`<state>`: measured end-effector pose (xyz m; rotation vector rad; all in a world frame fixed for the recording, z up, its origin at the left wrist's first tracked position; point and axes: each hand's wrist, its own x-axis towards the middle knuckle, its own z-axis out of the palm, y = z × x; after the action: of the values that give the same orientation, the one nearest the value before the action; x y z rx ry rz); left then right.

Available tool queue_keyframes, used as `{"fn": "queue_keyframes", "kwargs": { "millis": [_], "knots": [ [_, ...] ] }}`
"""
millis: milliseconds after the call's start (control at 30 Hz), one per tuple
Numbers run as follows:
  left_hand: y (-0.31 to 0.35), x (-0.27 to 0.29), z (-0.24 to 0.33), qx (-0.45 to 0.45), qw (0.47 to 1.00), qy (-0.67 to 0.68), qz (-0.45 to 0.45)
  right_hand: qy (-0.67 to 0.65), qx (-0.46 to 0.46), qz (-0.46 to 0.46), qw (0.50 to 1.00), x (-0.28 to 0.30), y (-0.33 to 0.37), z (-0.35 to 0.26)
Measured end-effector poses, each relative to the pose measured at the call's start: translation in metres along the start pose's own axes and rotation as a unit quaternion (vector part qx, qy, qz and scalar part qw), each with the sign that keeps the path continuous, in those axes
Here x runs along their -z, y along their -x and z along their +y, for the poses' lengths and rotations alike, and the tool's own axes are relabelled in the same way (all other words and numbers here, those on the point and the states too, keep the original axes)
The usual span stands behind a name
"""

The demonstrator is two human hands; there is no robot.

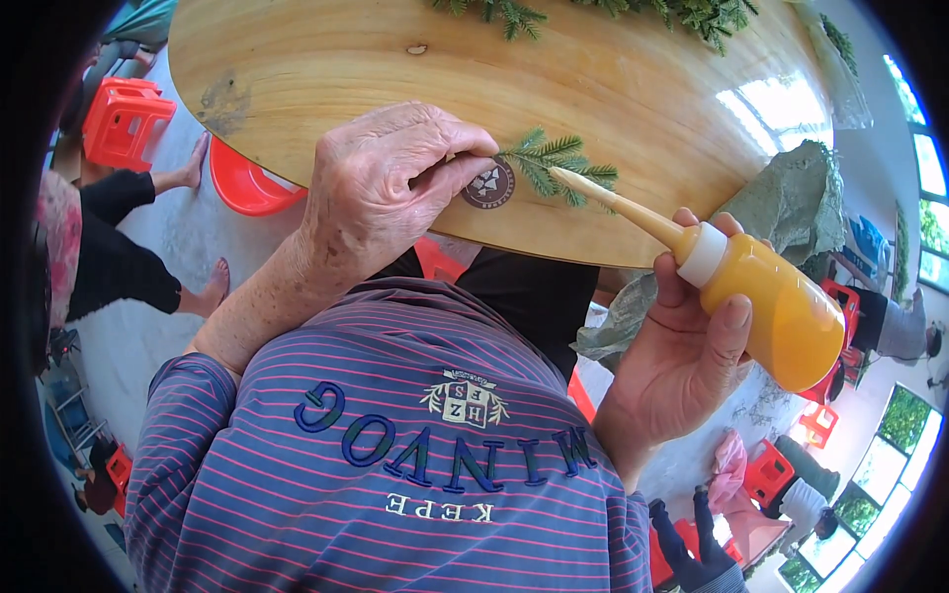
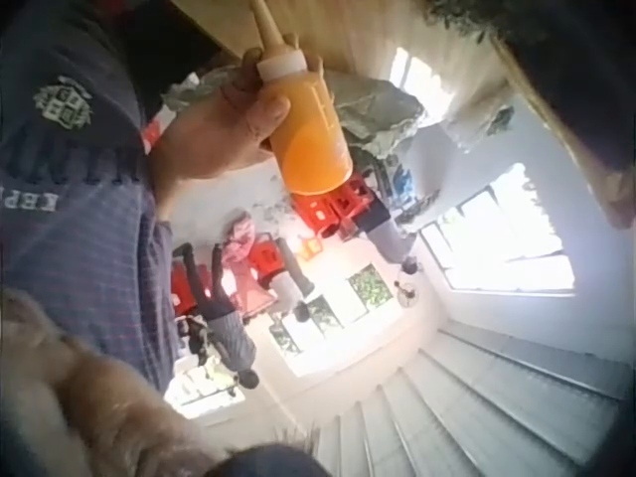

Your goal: The person glues small evergreen plant sprigs onto a circular decorative base using an adhesive bottle.

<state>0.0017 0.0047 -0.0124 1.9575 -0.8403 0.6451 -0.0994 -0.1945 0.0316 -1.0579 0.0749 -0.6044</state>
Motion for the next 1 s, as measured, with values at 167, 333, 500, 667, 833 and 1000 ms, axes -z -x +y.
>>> {"fn": "queue_keyframes", "kwargs": {
  "millis": [167, 333, 500, 667, 833, 1000],
  "knots": [
    [0.0005, 0.0008, 0.0002, -0.002, 1.000, 0.000, 0.002, 0.000, 0.000, 0.001, 1.000, -0.0017, 0.0003, -0.0003],
    [0.0006, 0.0012, 0.0005, 0.001, 1.000, 0.001, 0.001, 0.005, 0.007, 0.002, 1.000, -0.0003, 0.0004, -0.0018],
    [-0.0003, 0.0021, 0.0007, -0.002, 1.000, 0.002, -0.006, 0.005, 0.014, -0.002, 1.000, 0.0008, -0.0006, -0.0042],
    [-0.0003, 0.0022, 0.0020, -0.001, 1.000, -0.001, -0.006, 0.013, 0.018, 0.003, 1.000, 0.0012, 0.0001, -0.0061],
    [-0.0002, 0.0013, 0.0025, -0.003, 1.000, 0.000, -0.003, 0.020, 0.017, 0.004, 1.000, 0.0002, -0.0002, -0.0065],
    [-0.0006, -0.0003, 0.0024, 0.004, 1.000, 0.008, 0.007, 0.017, 0.019, 0.002, 1.000, 0.0028, -0.0005, -0.0072]
  ]
}}
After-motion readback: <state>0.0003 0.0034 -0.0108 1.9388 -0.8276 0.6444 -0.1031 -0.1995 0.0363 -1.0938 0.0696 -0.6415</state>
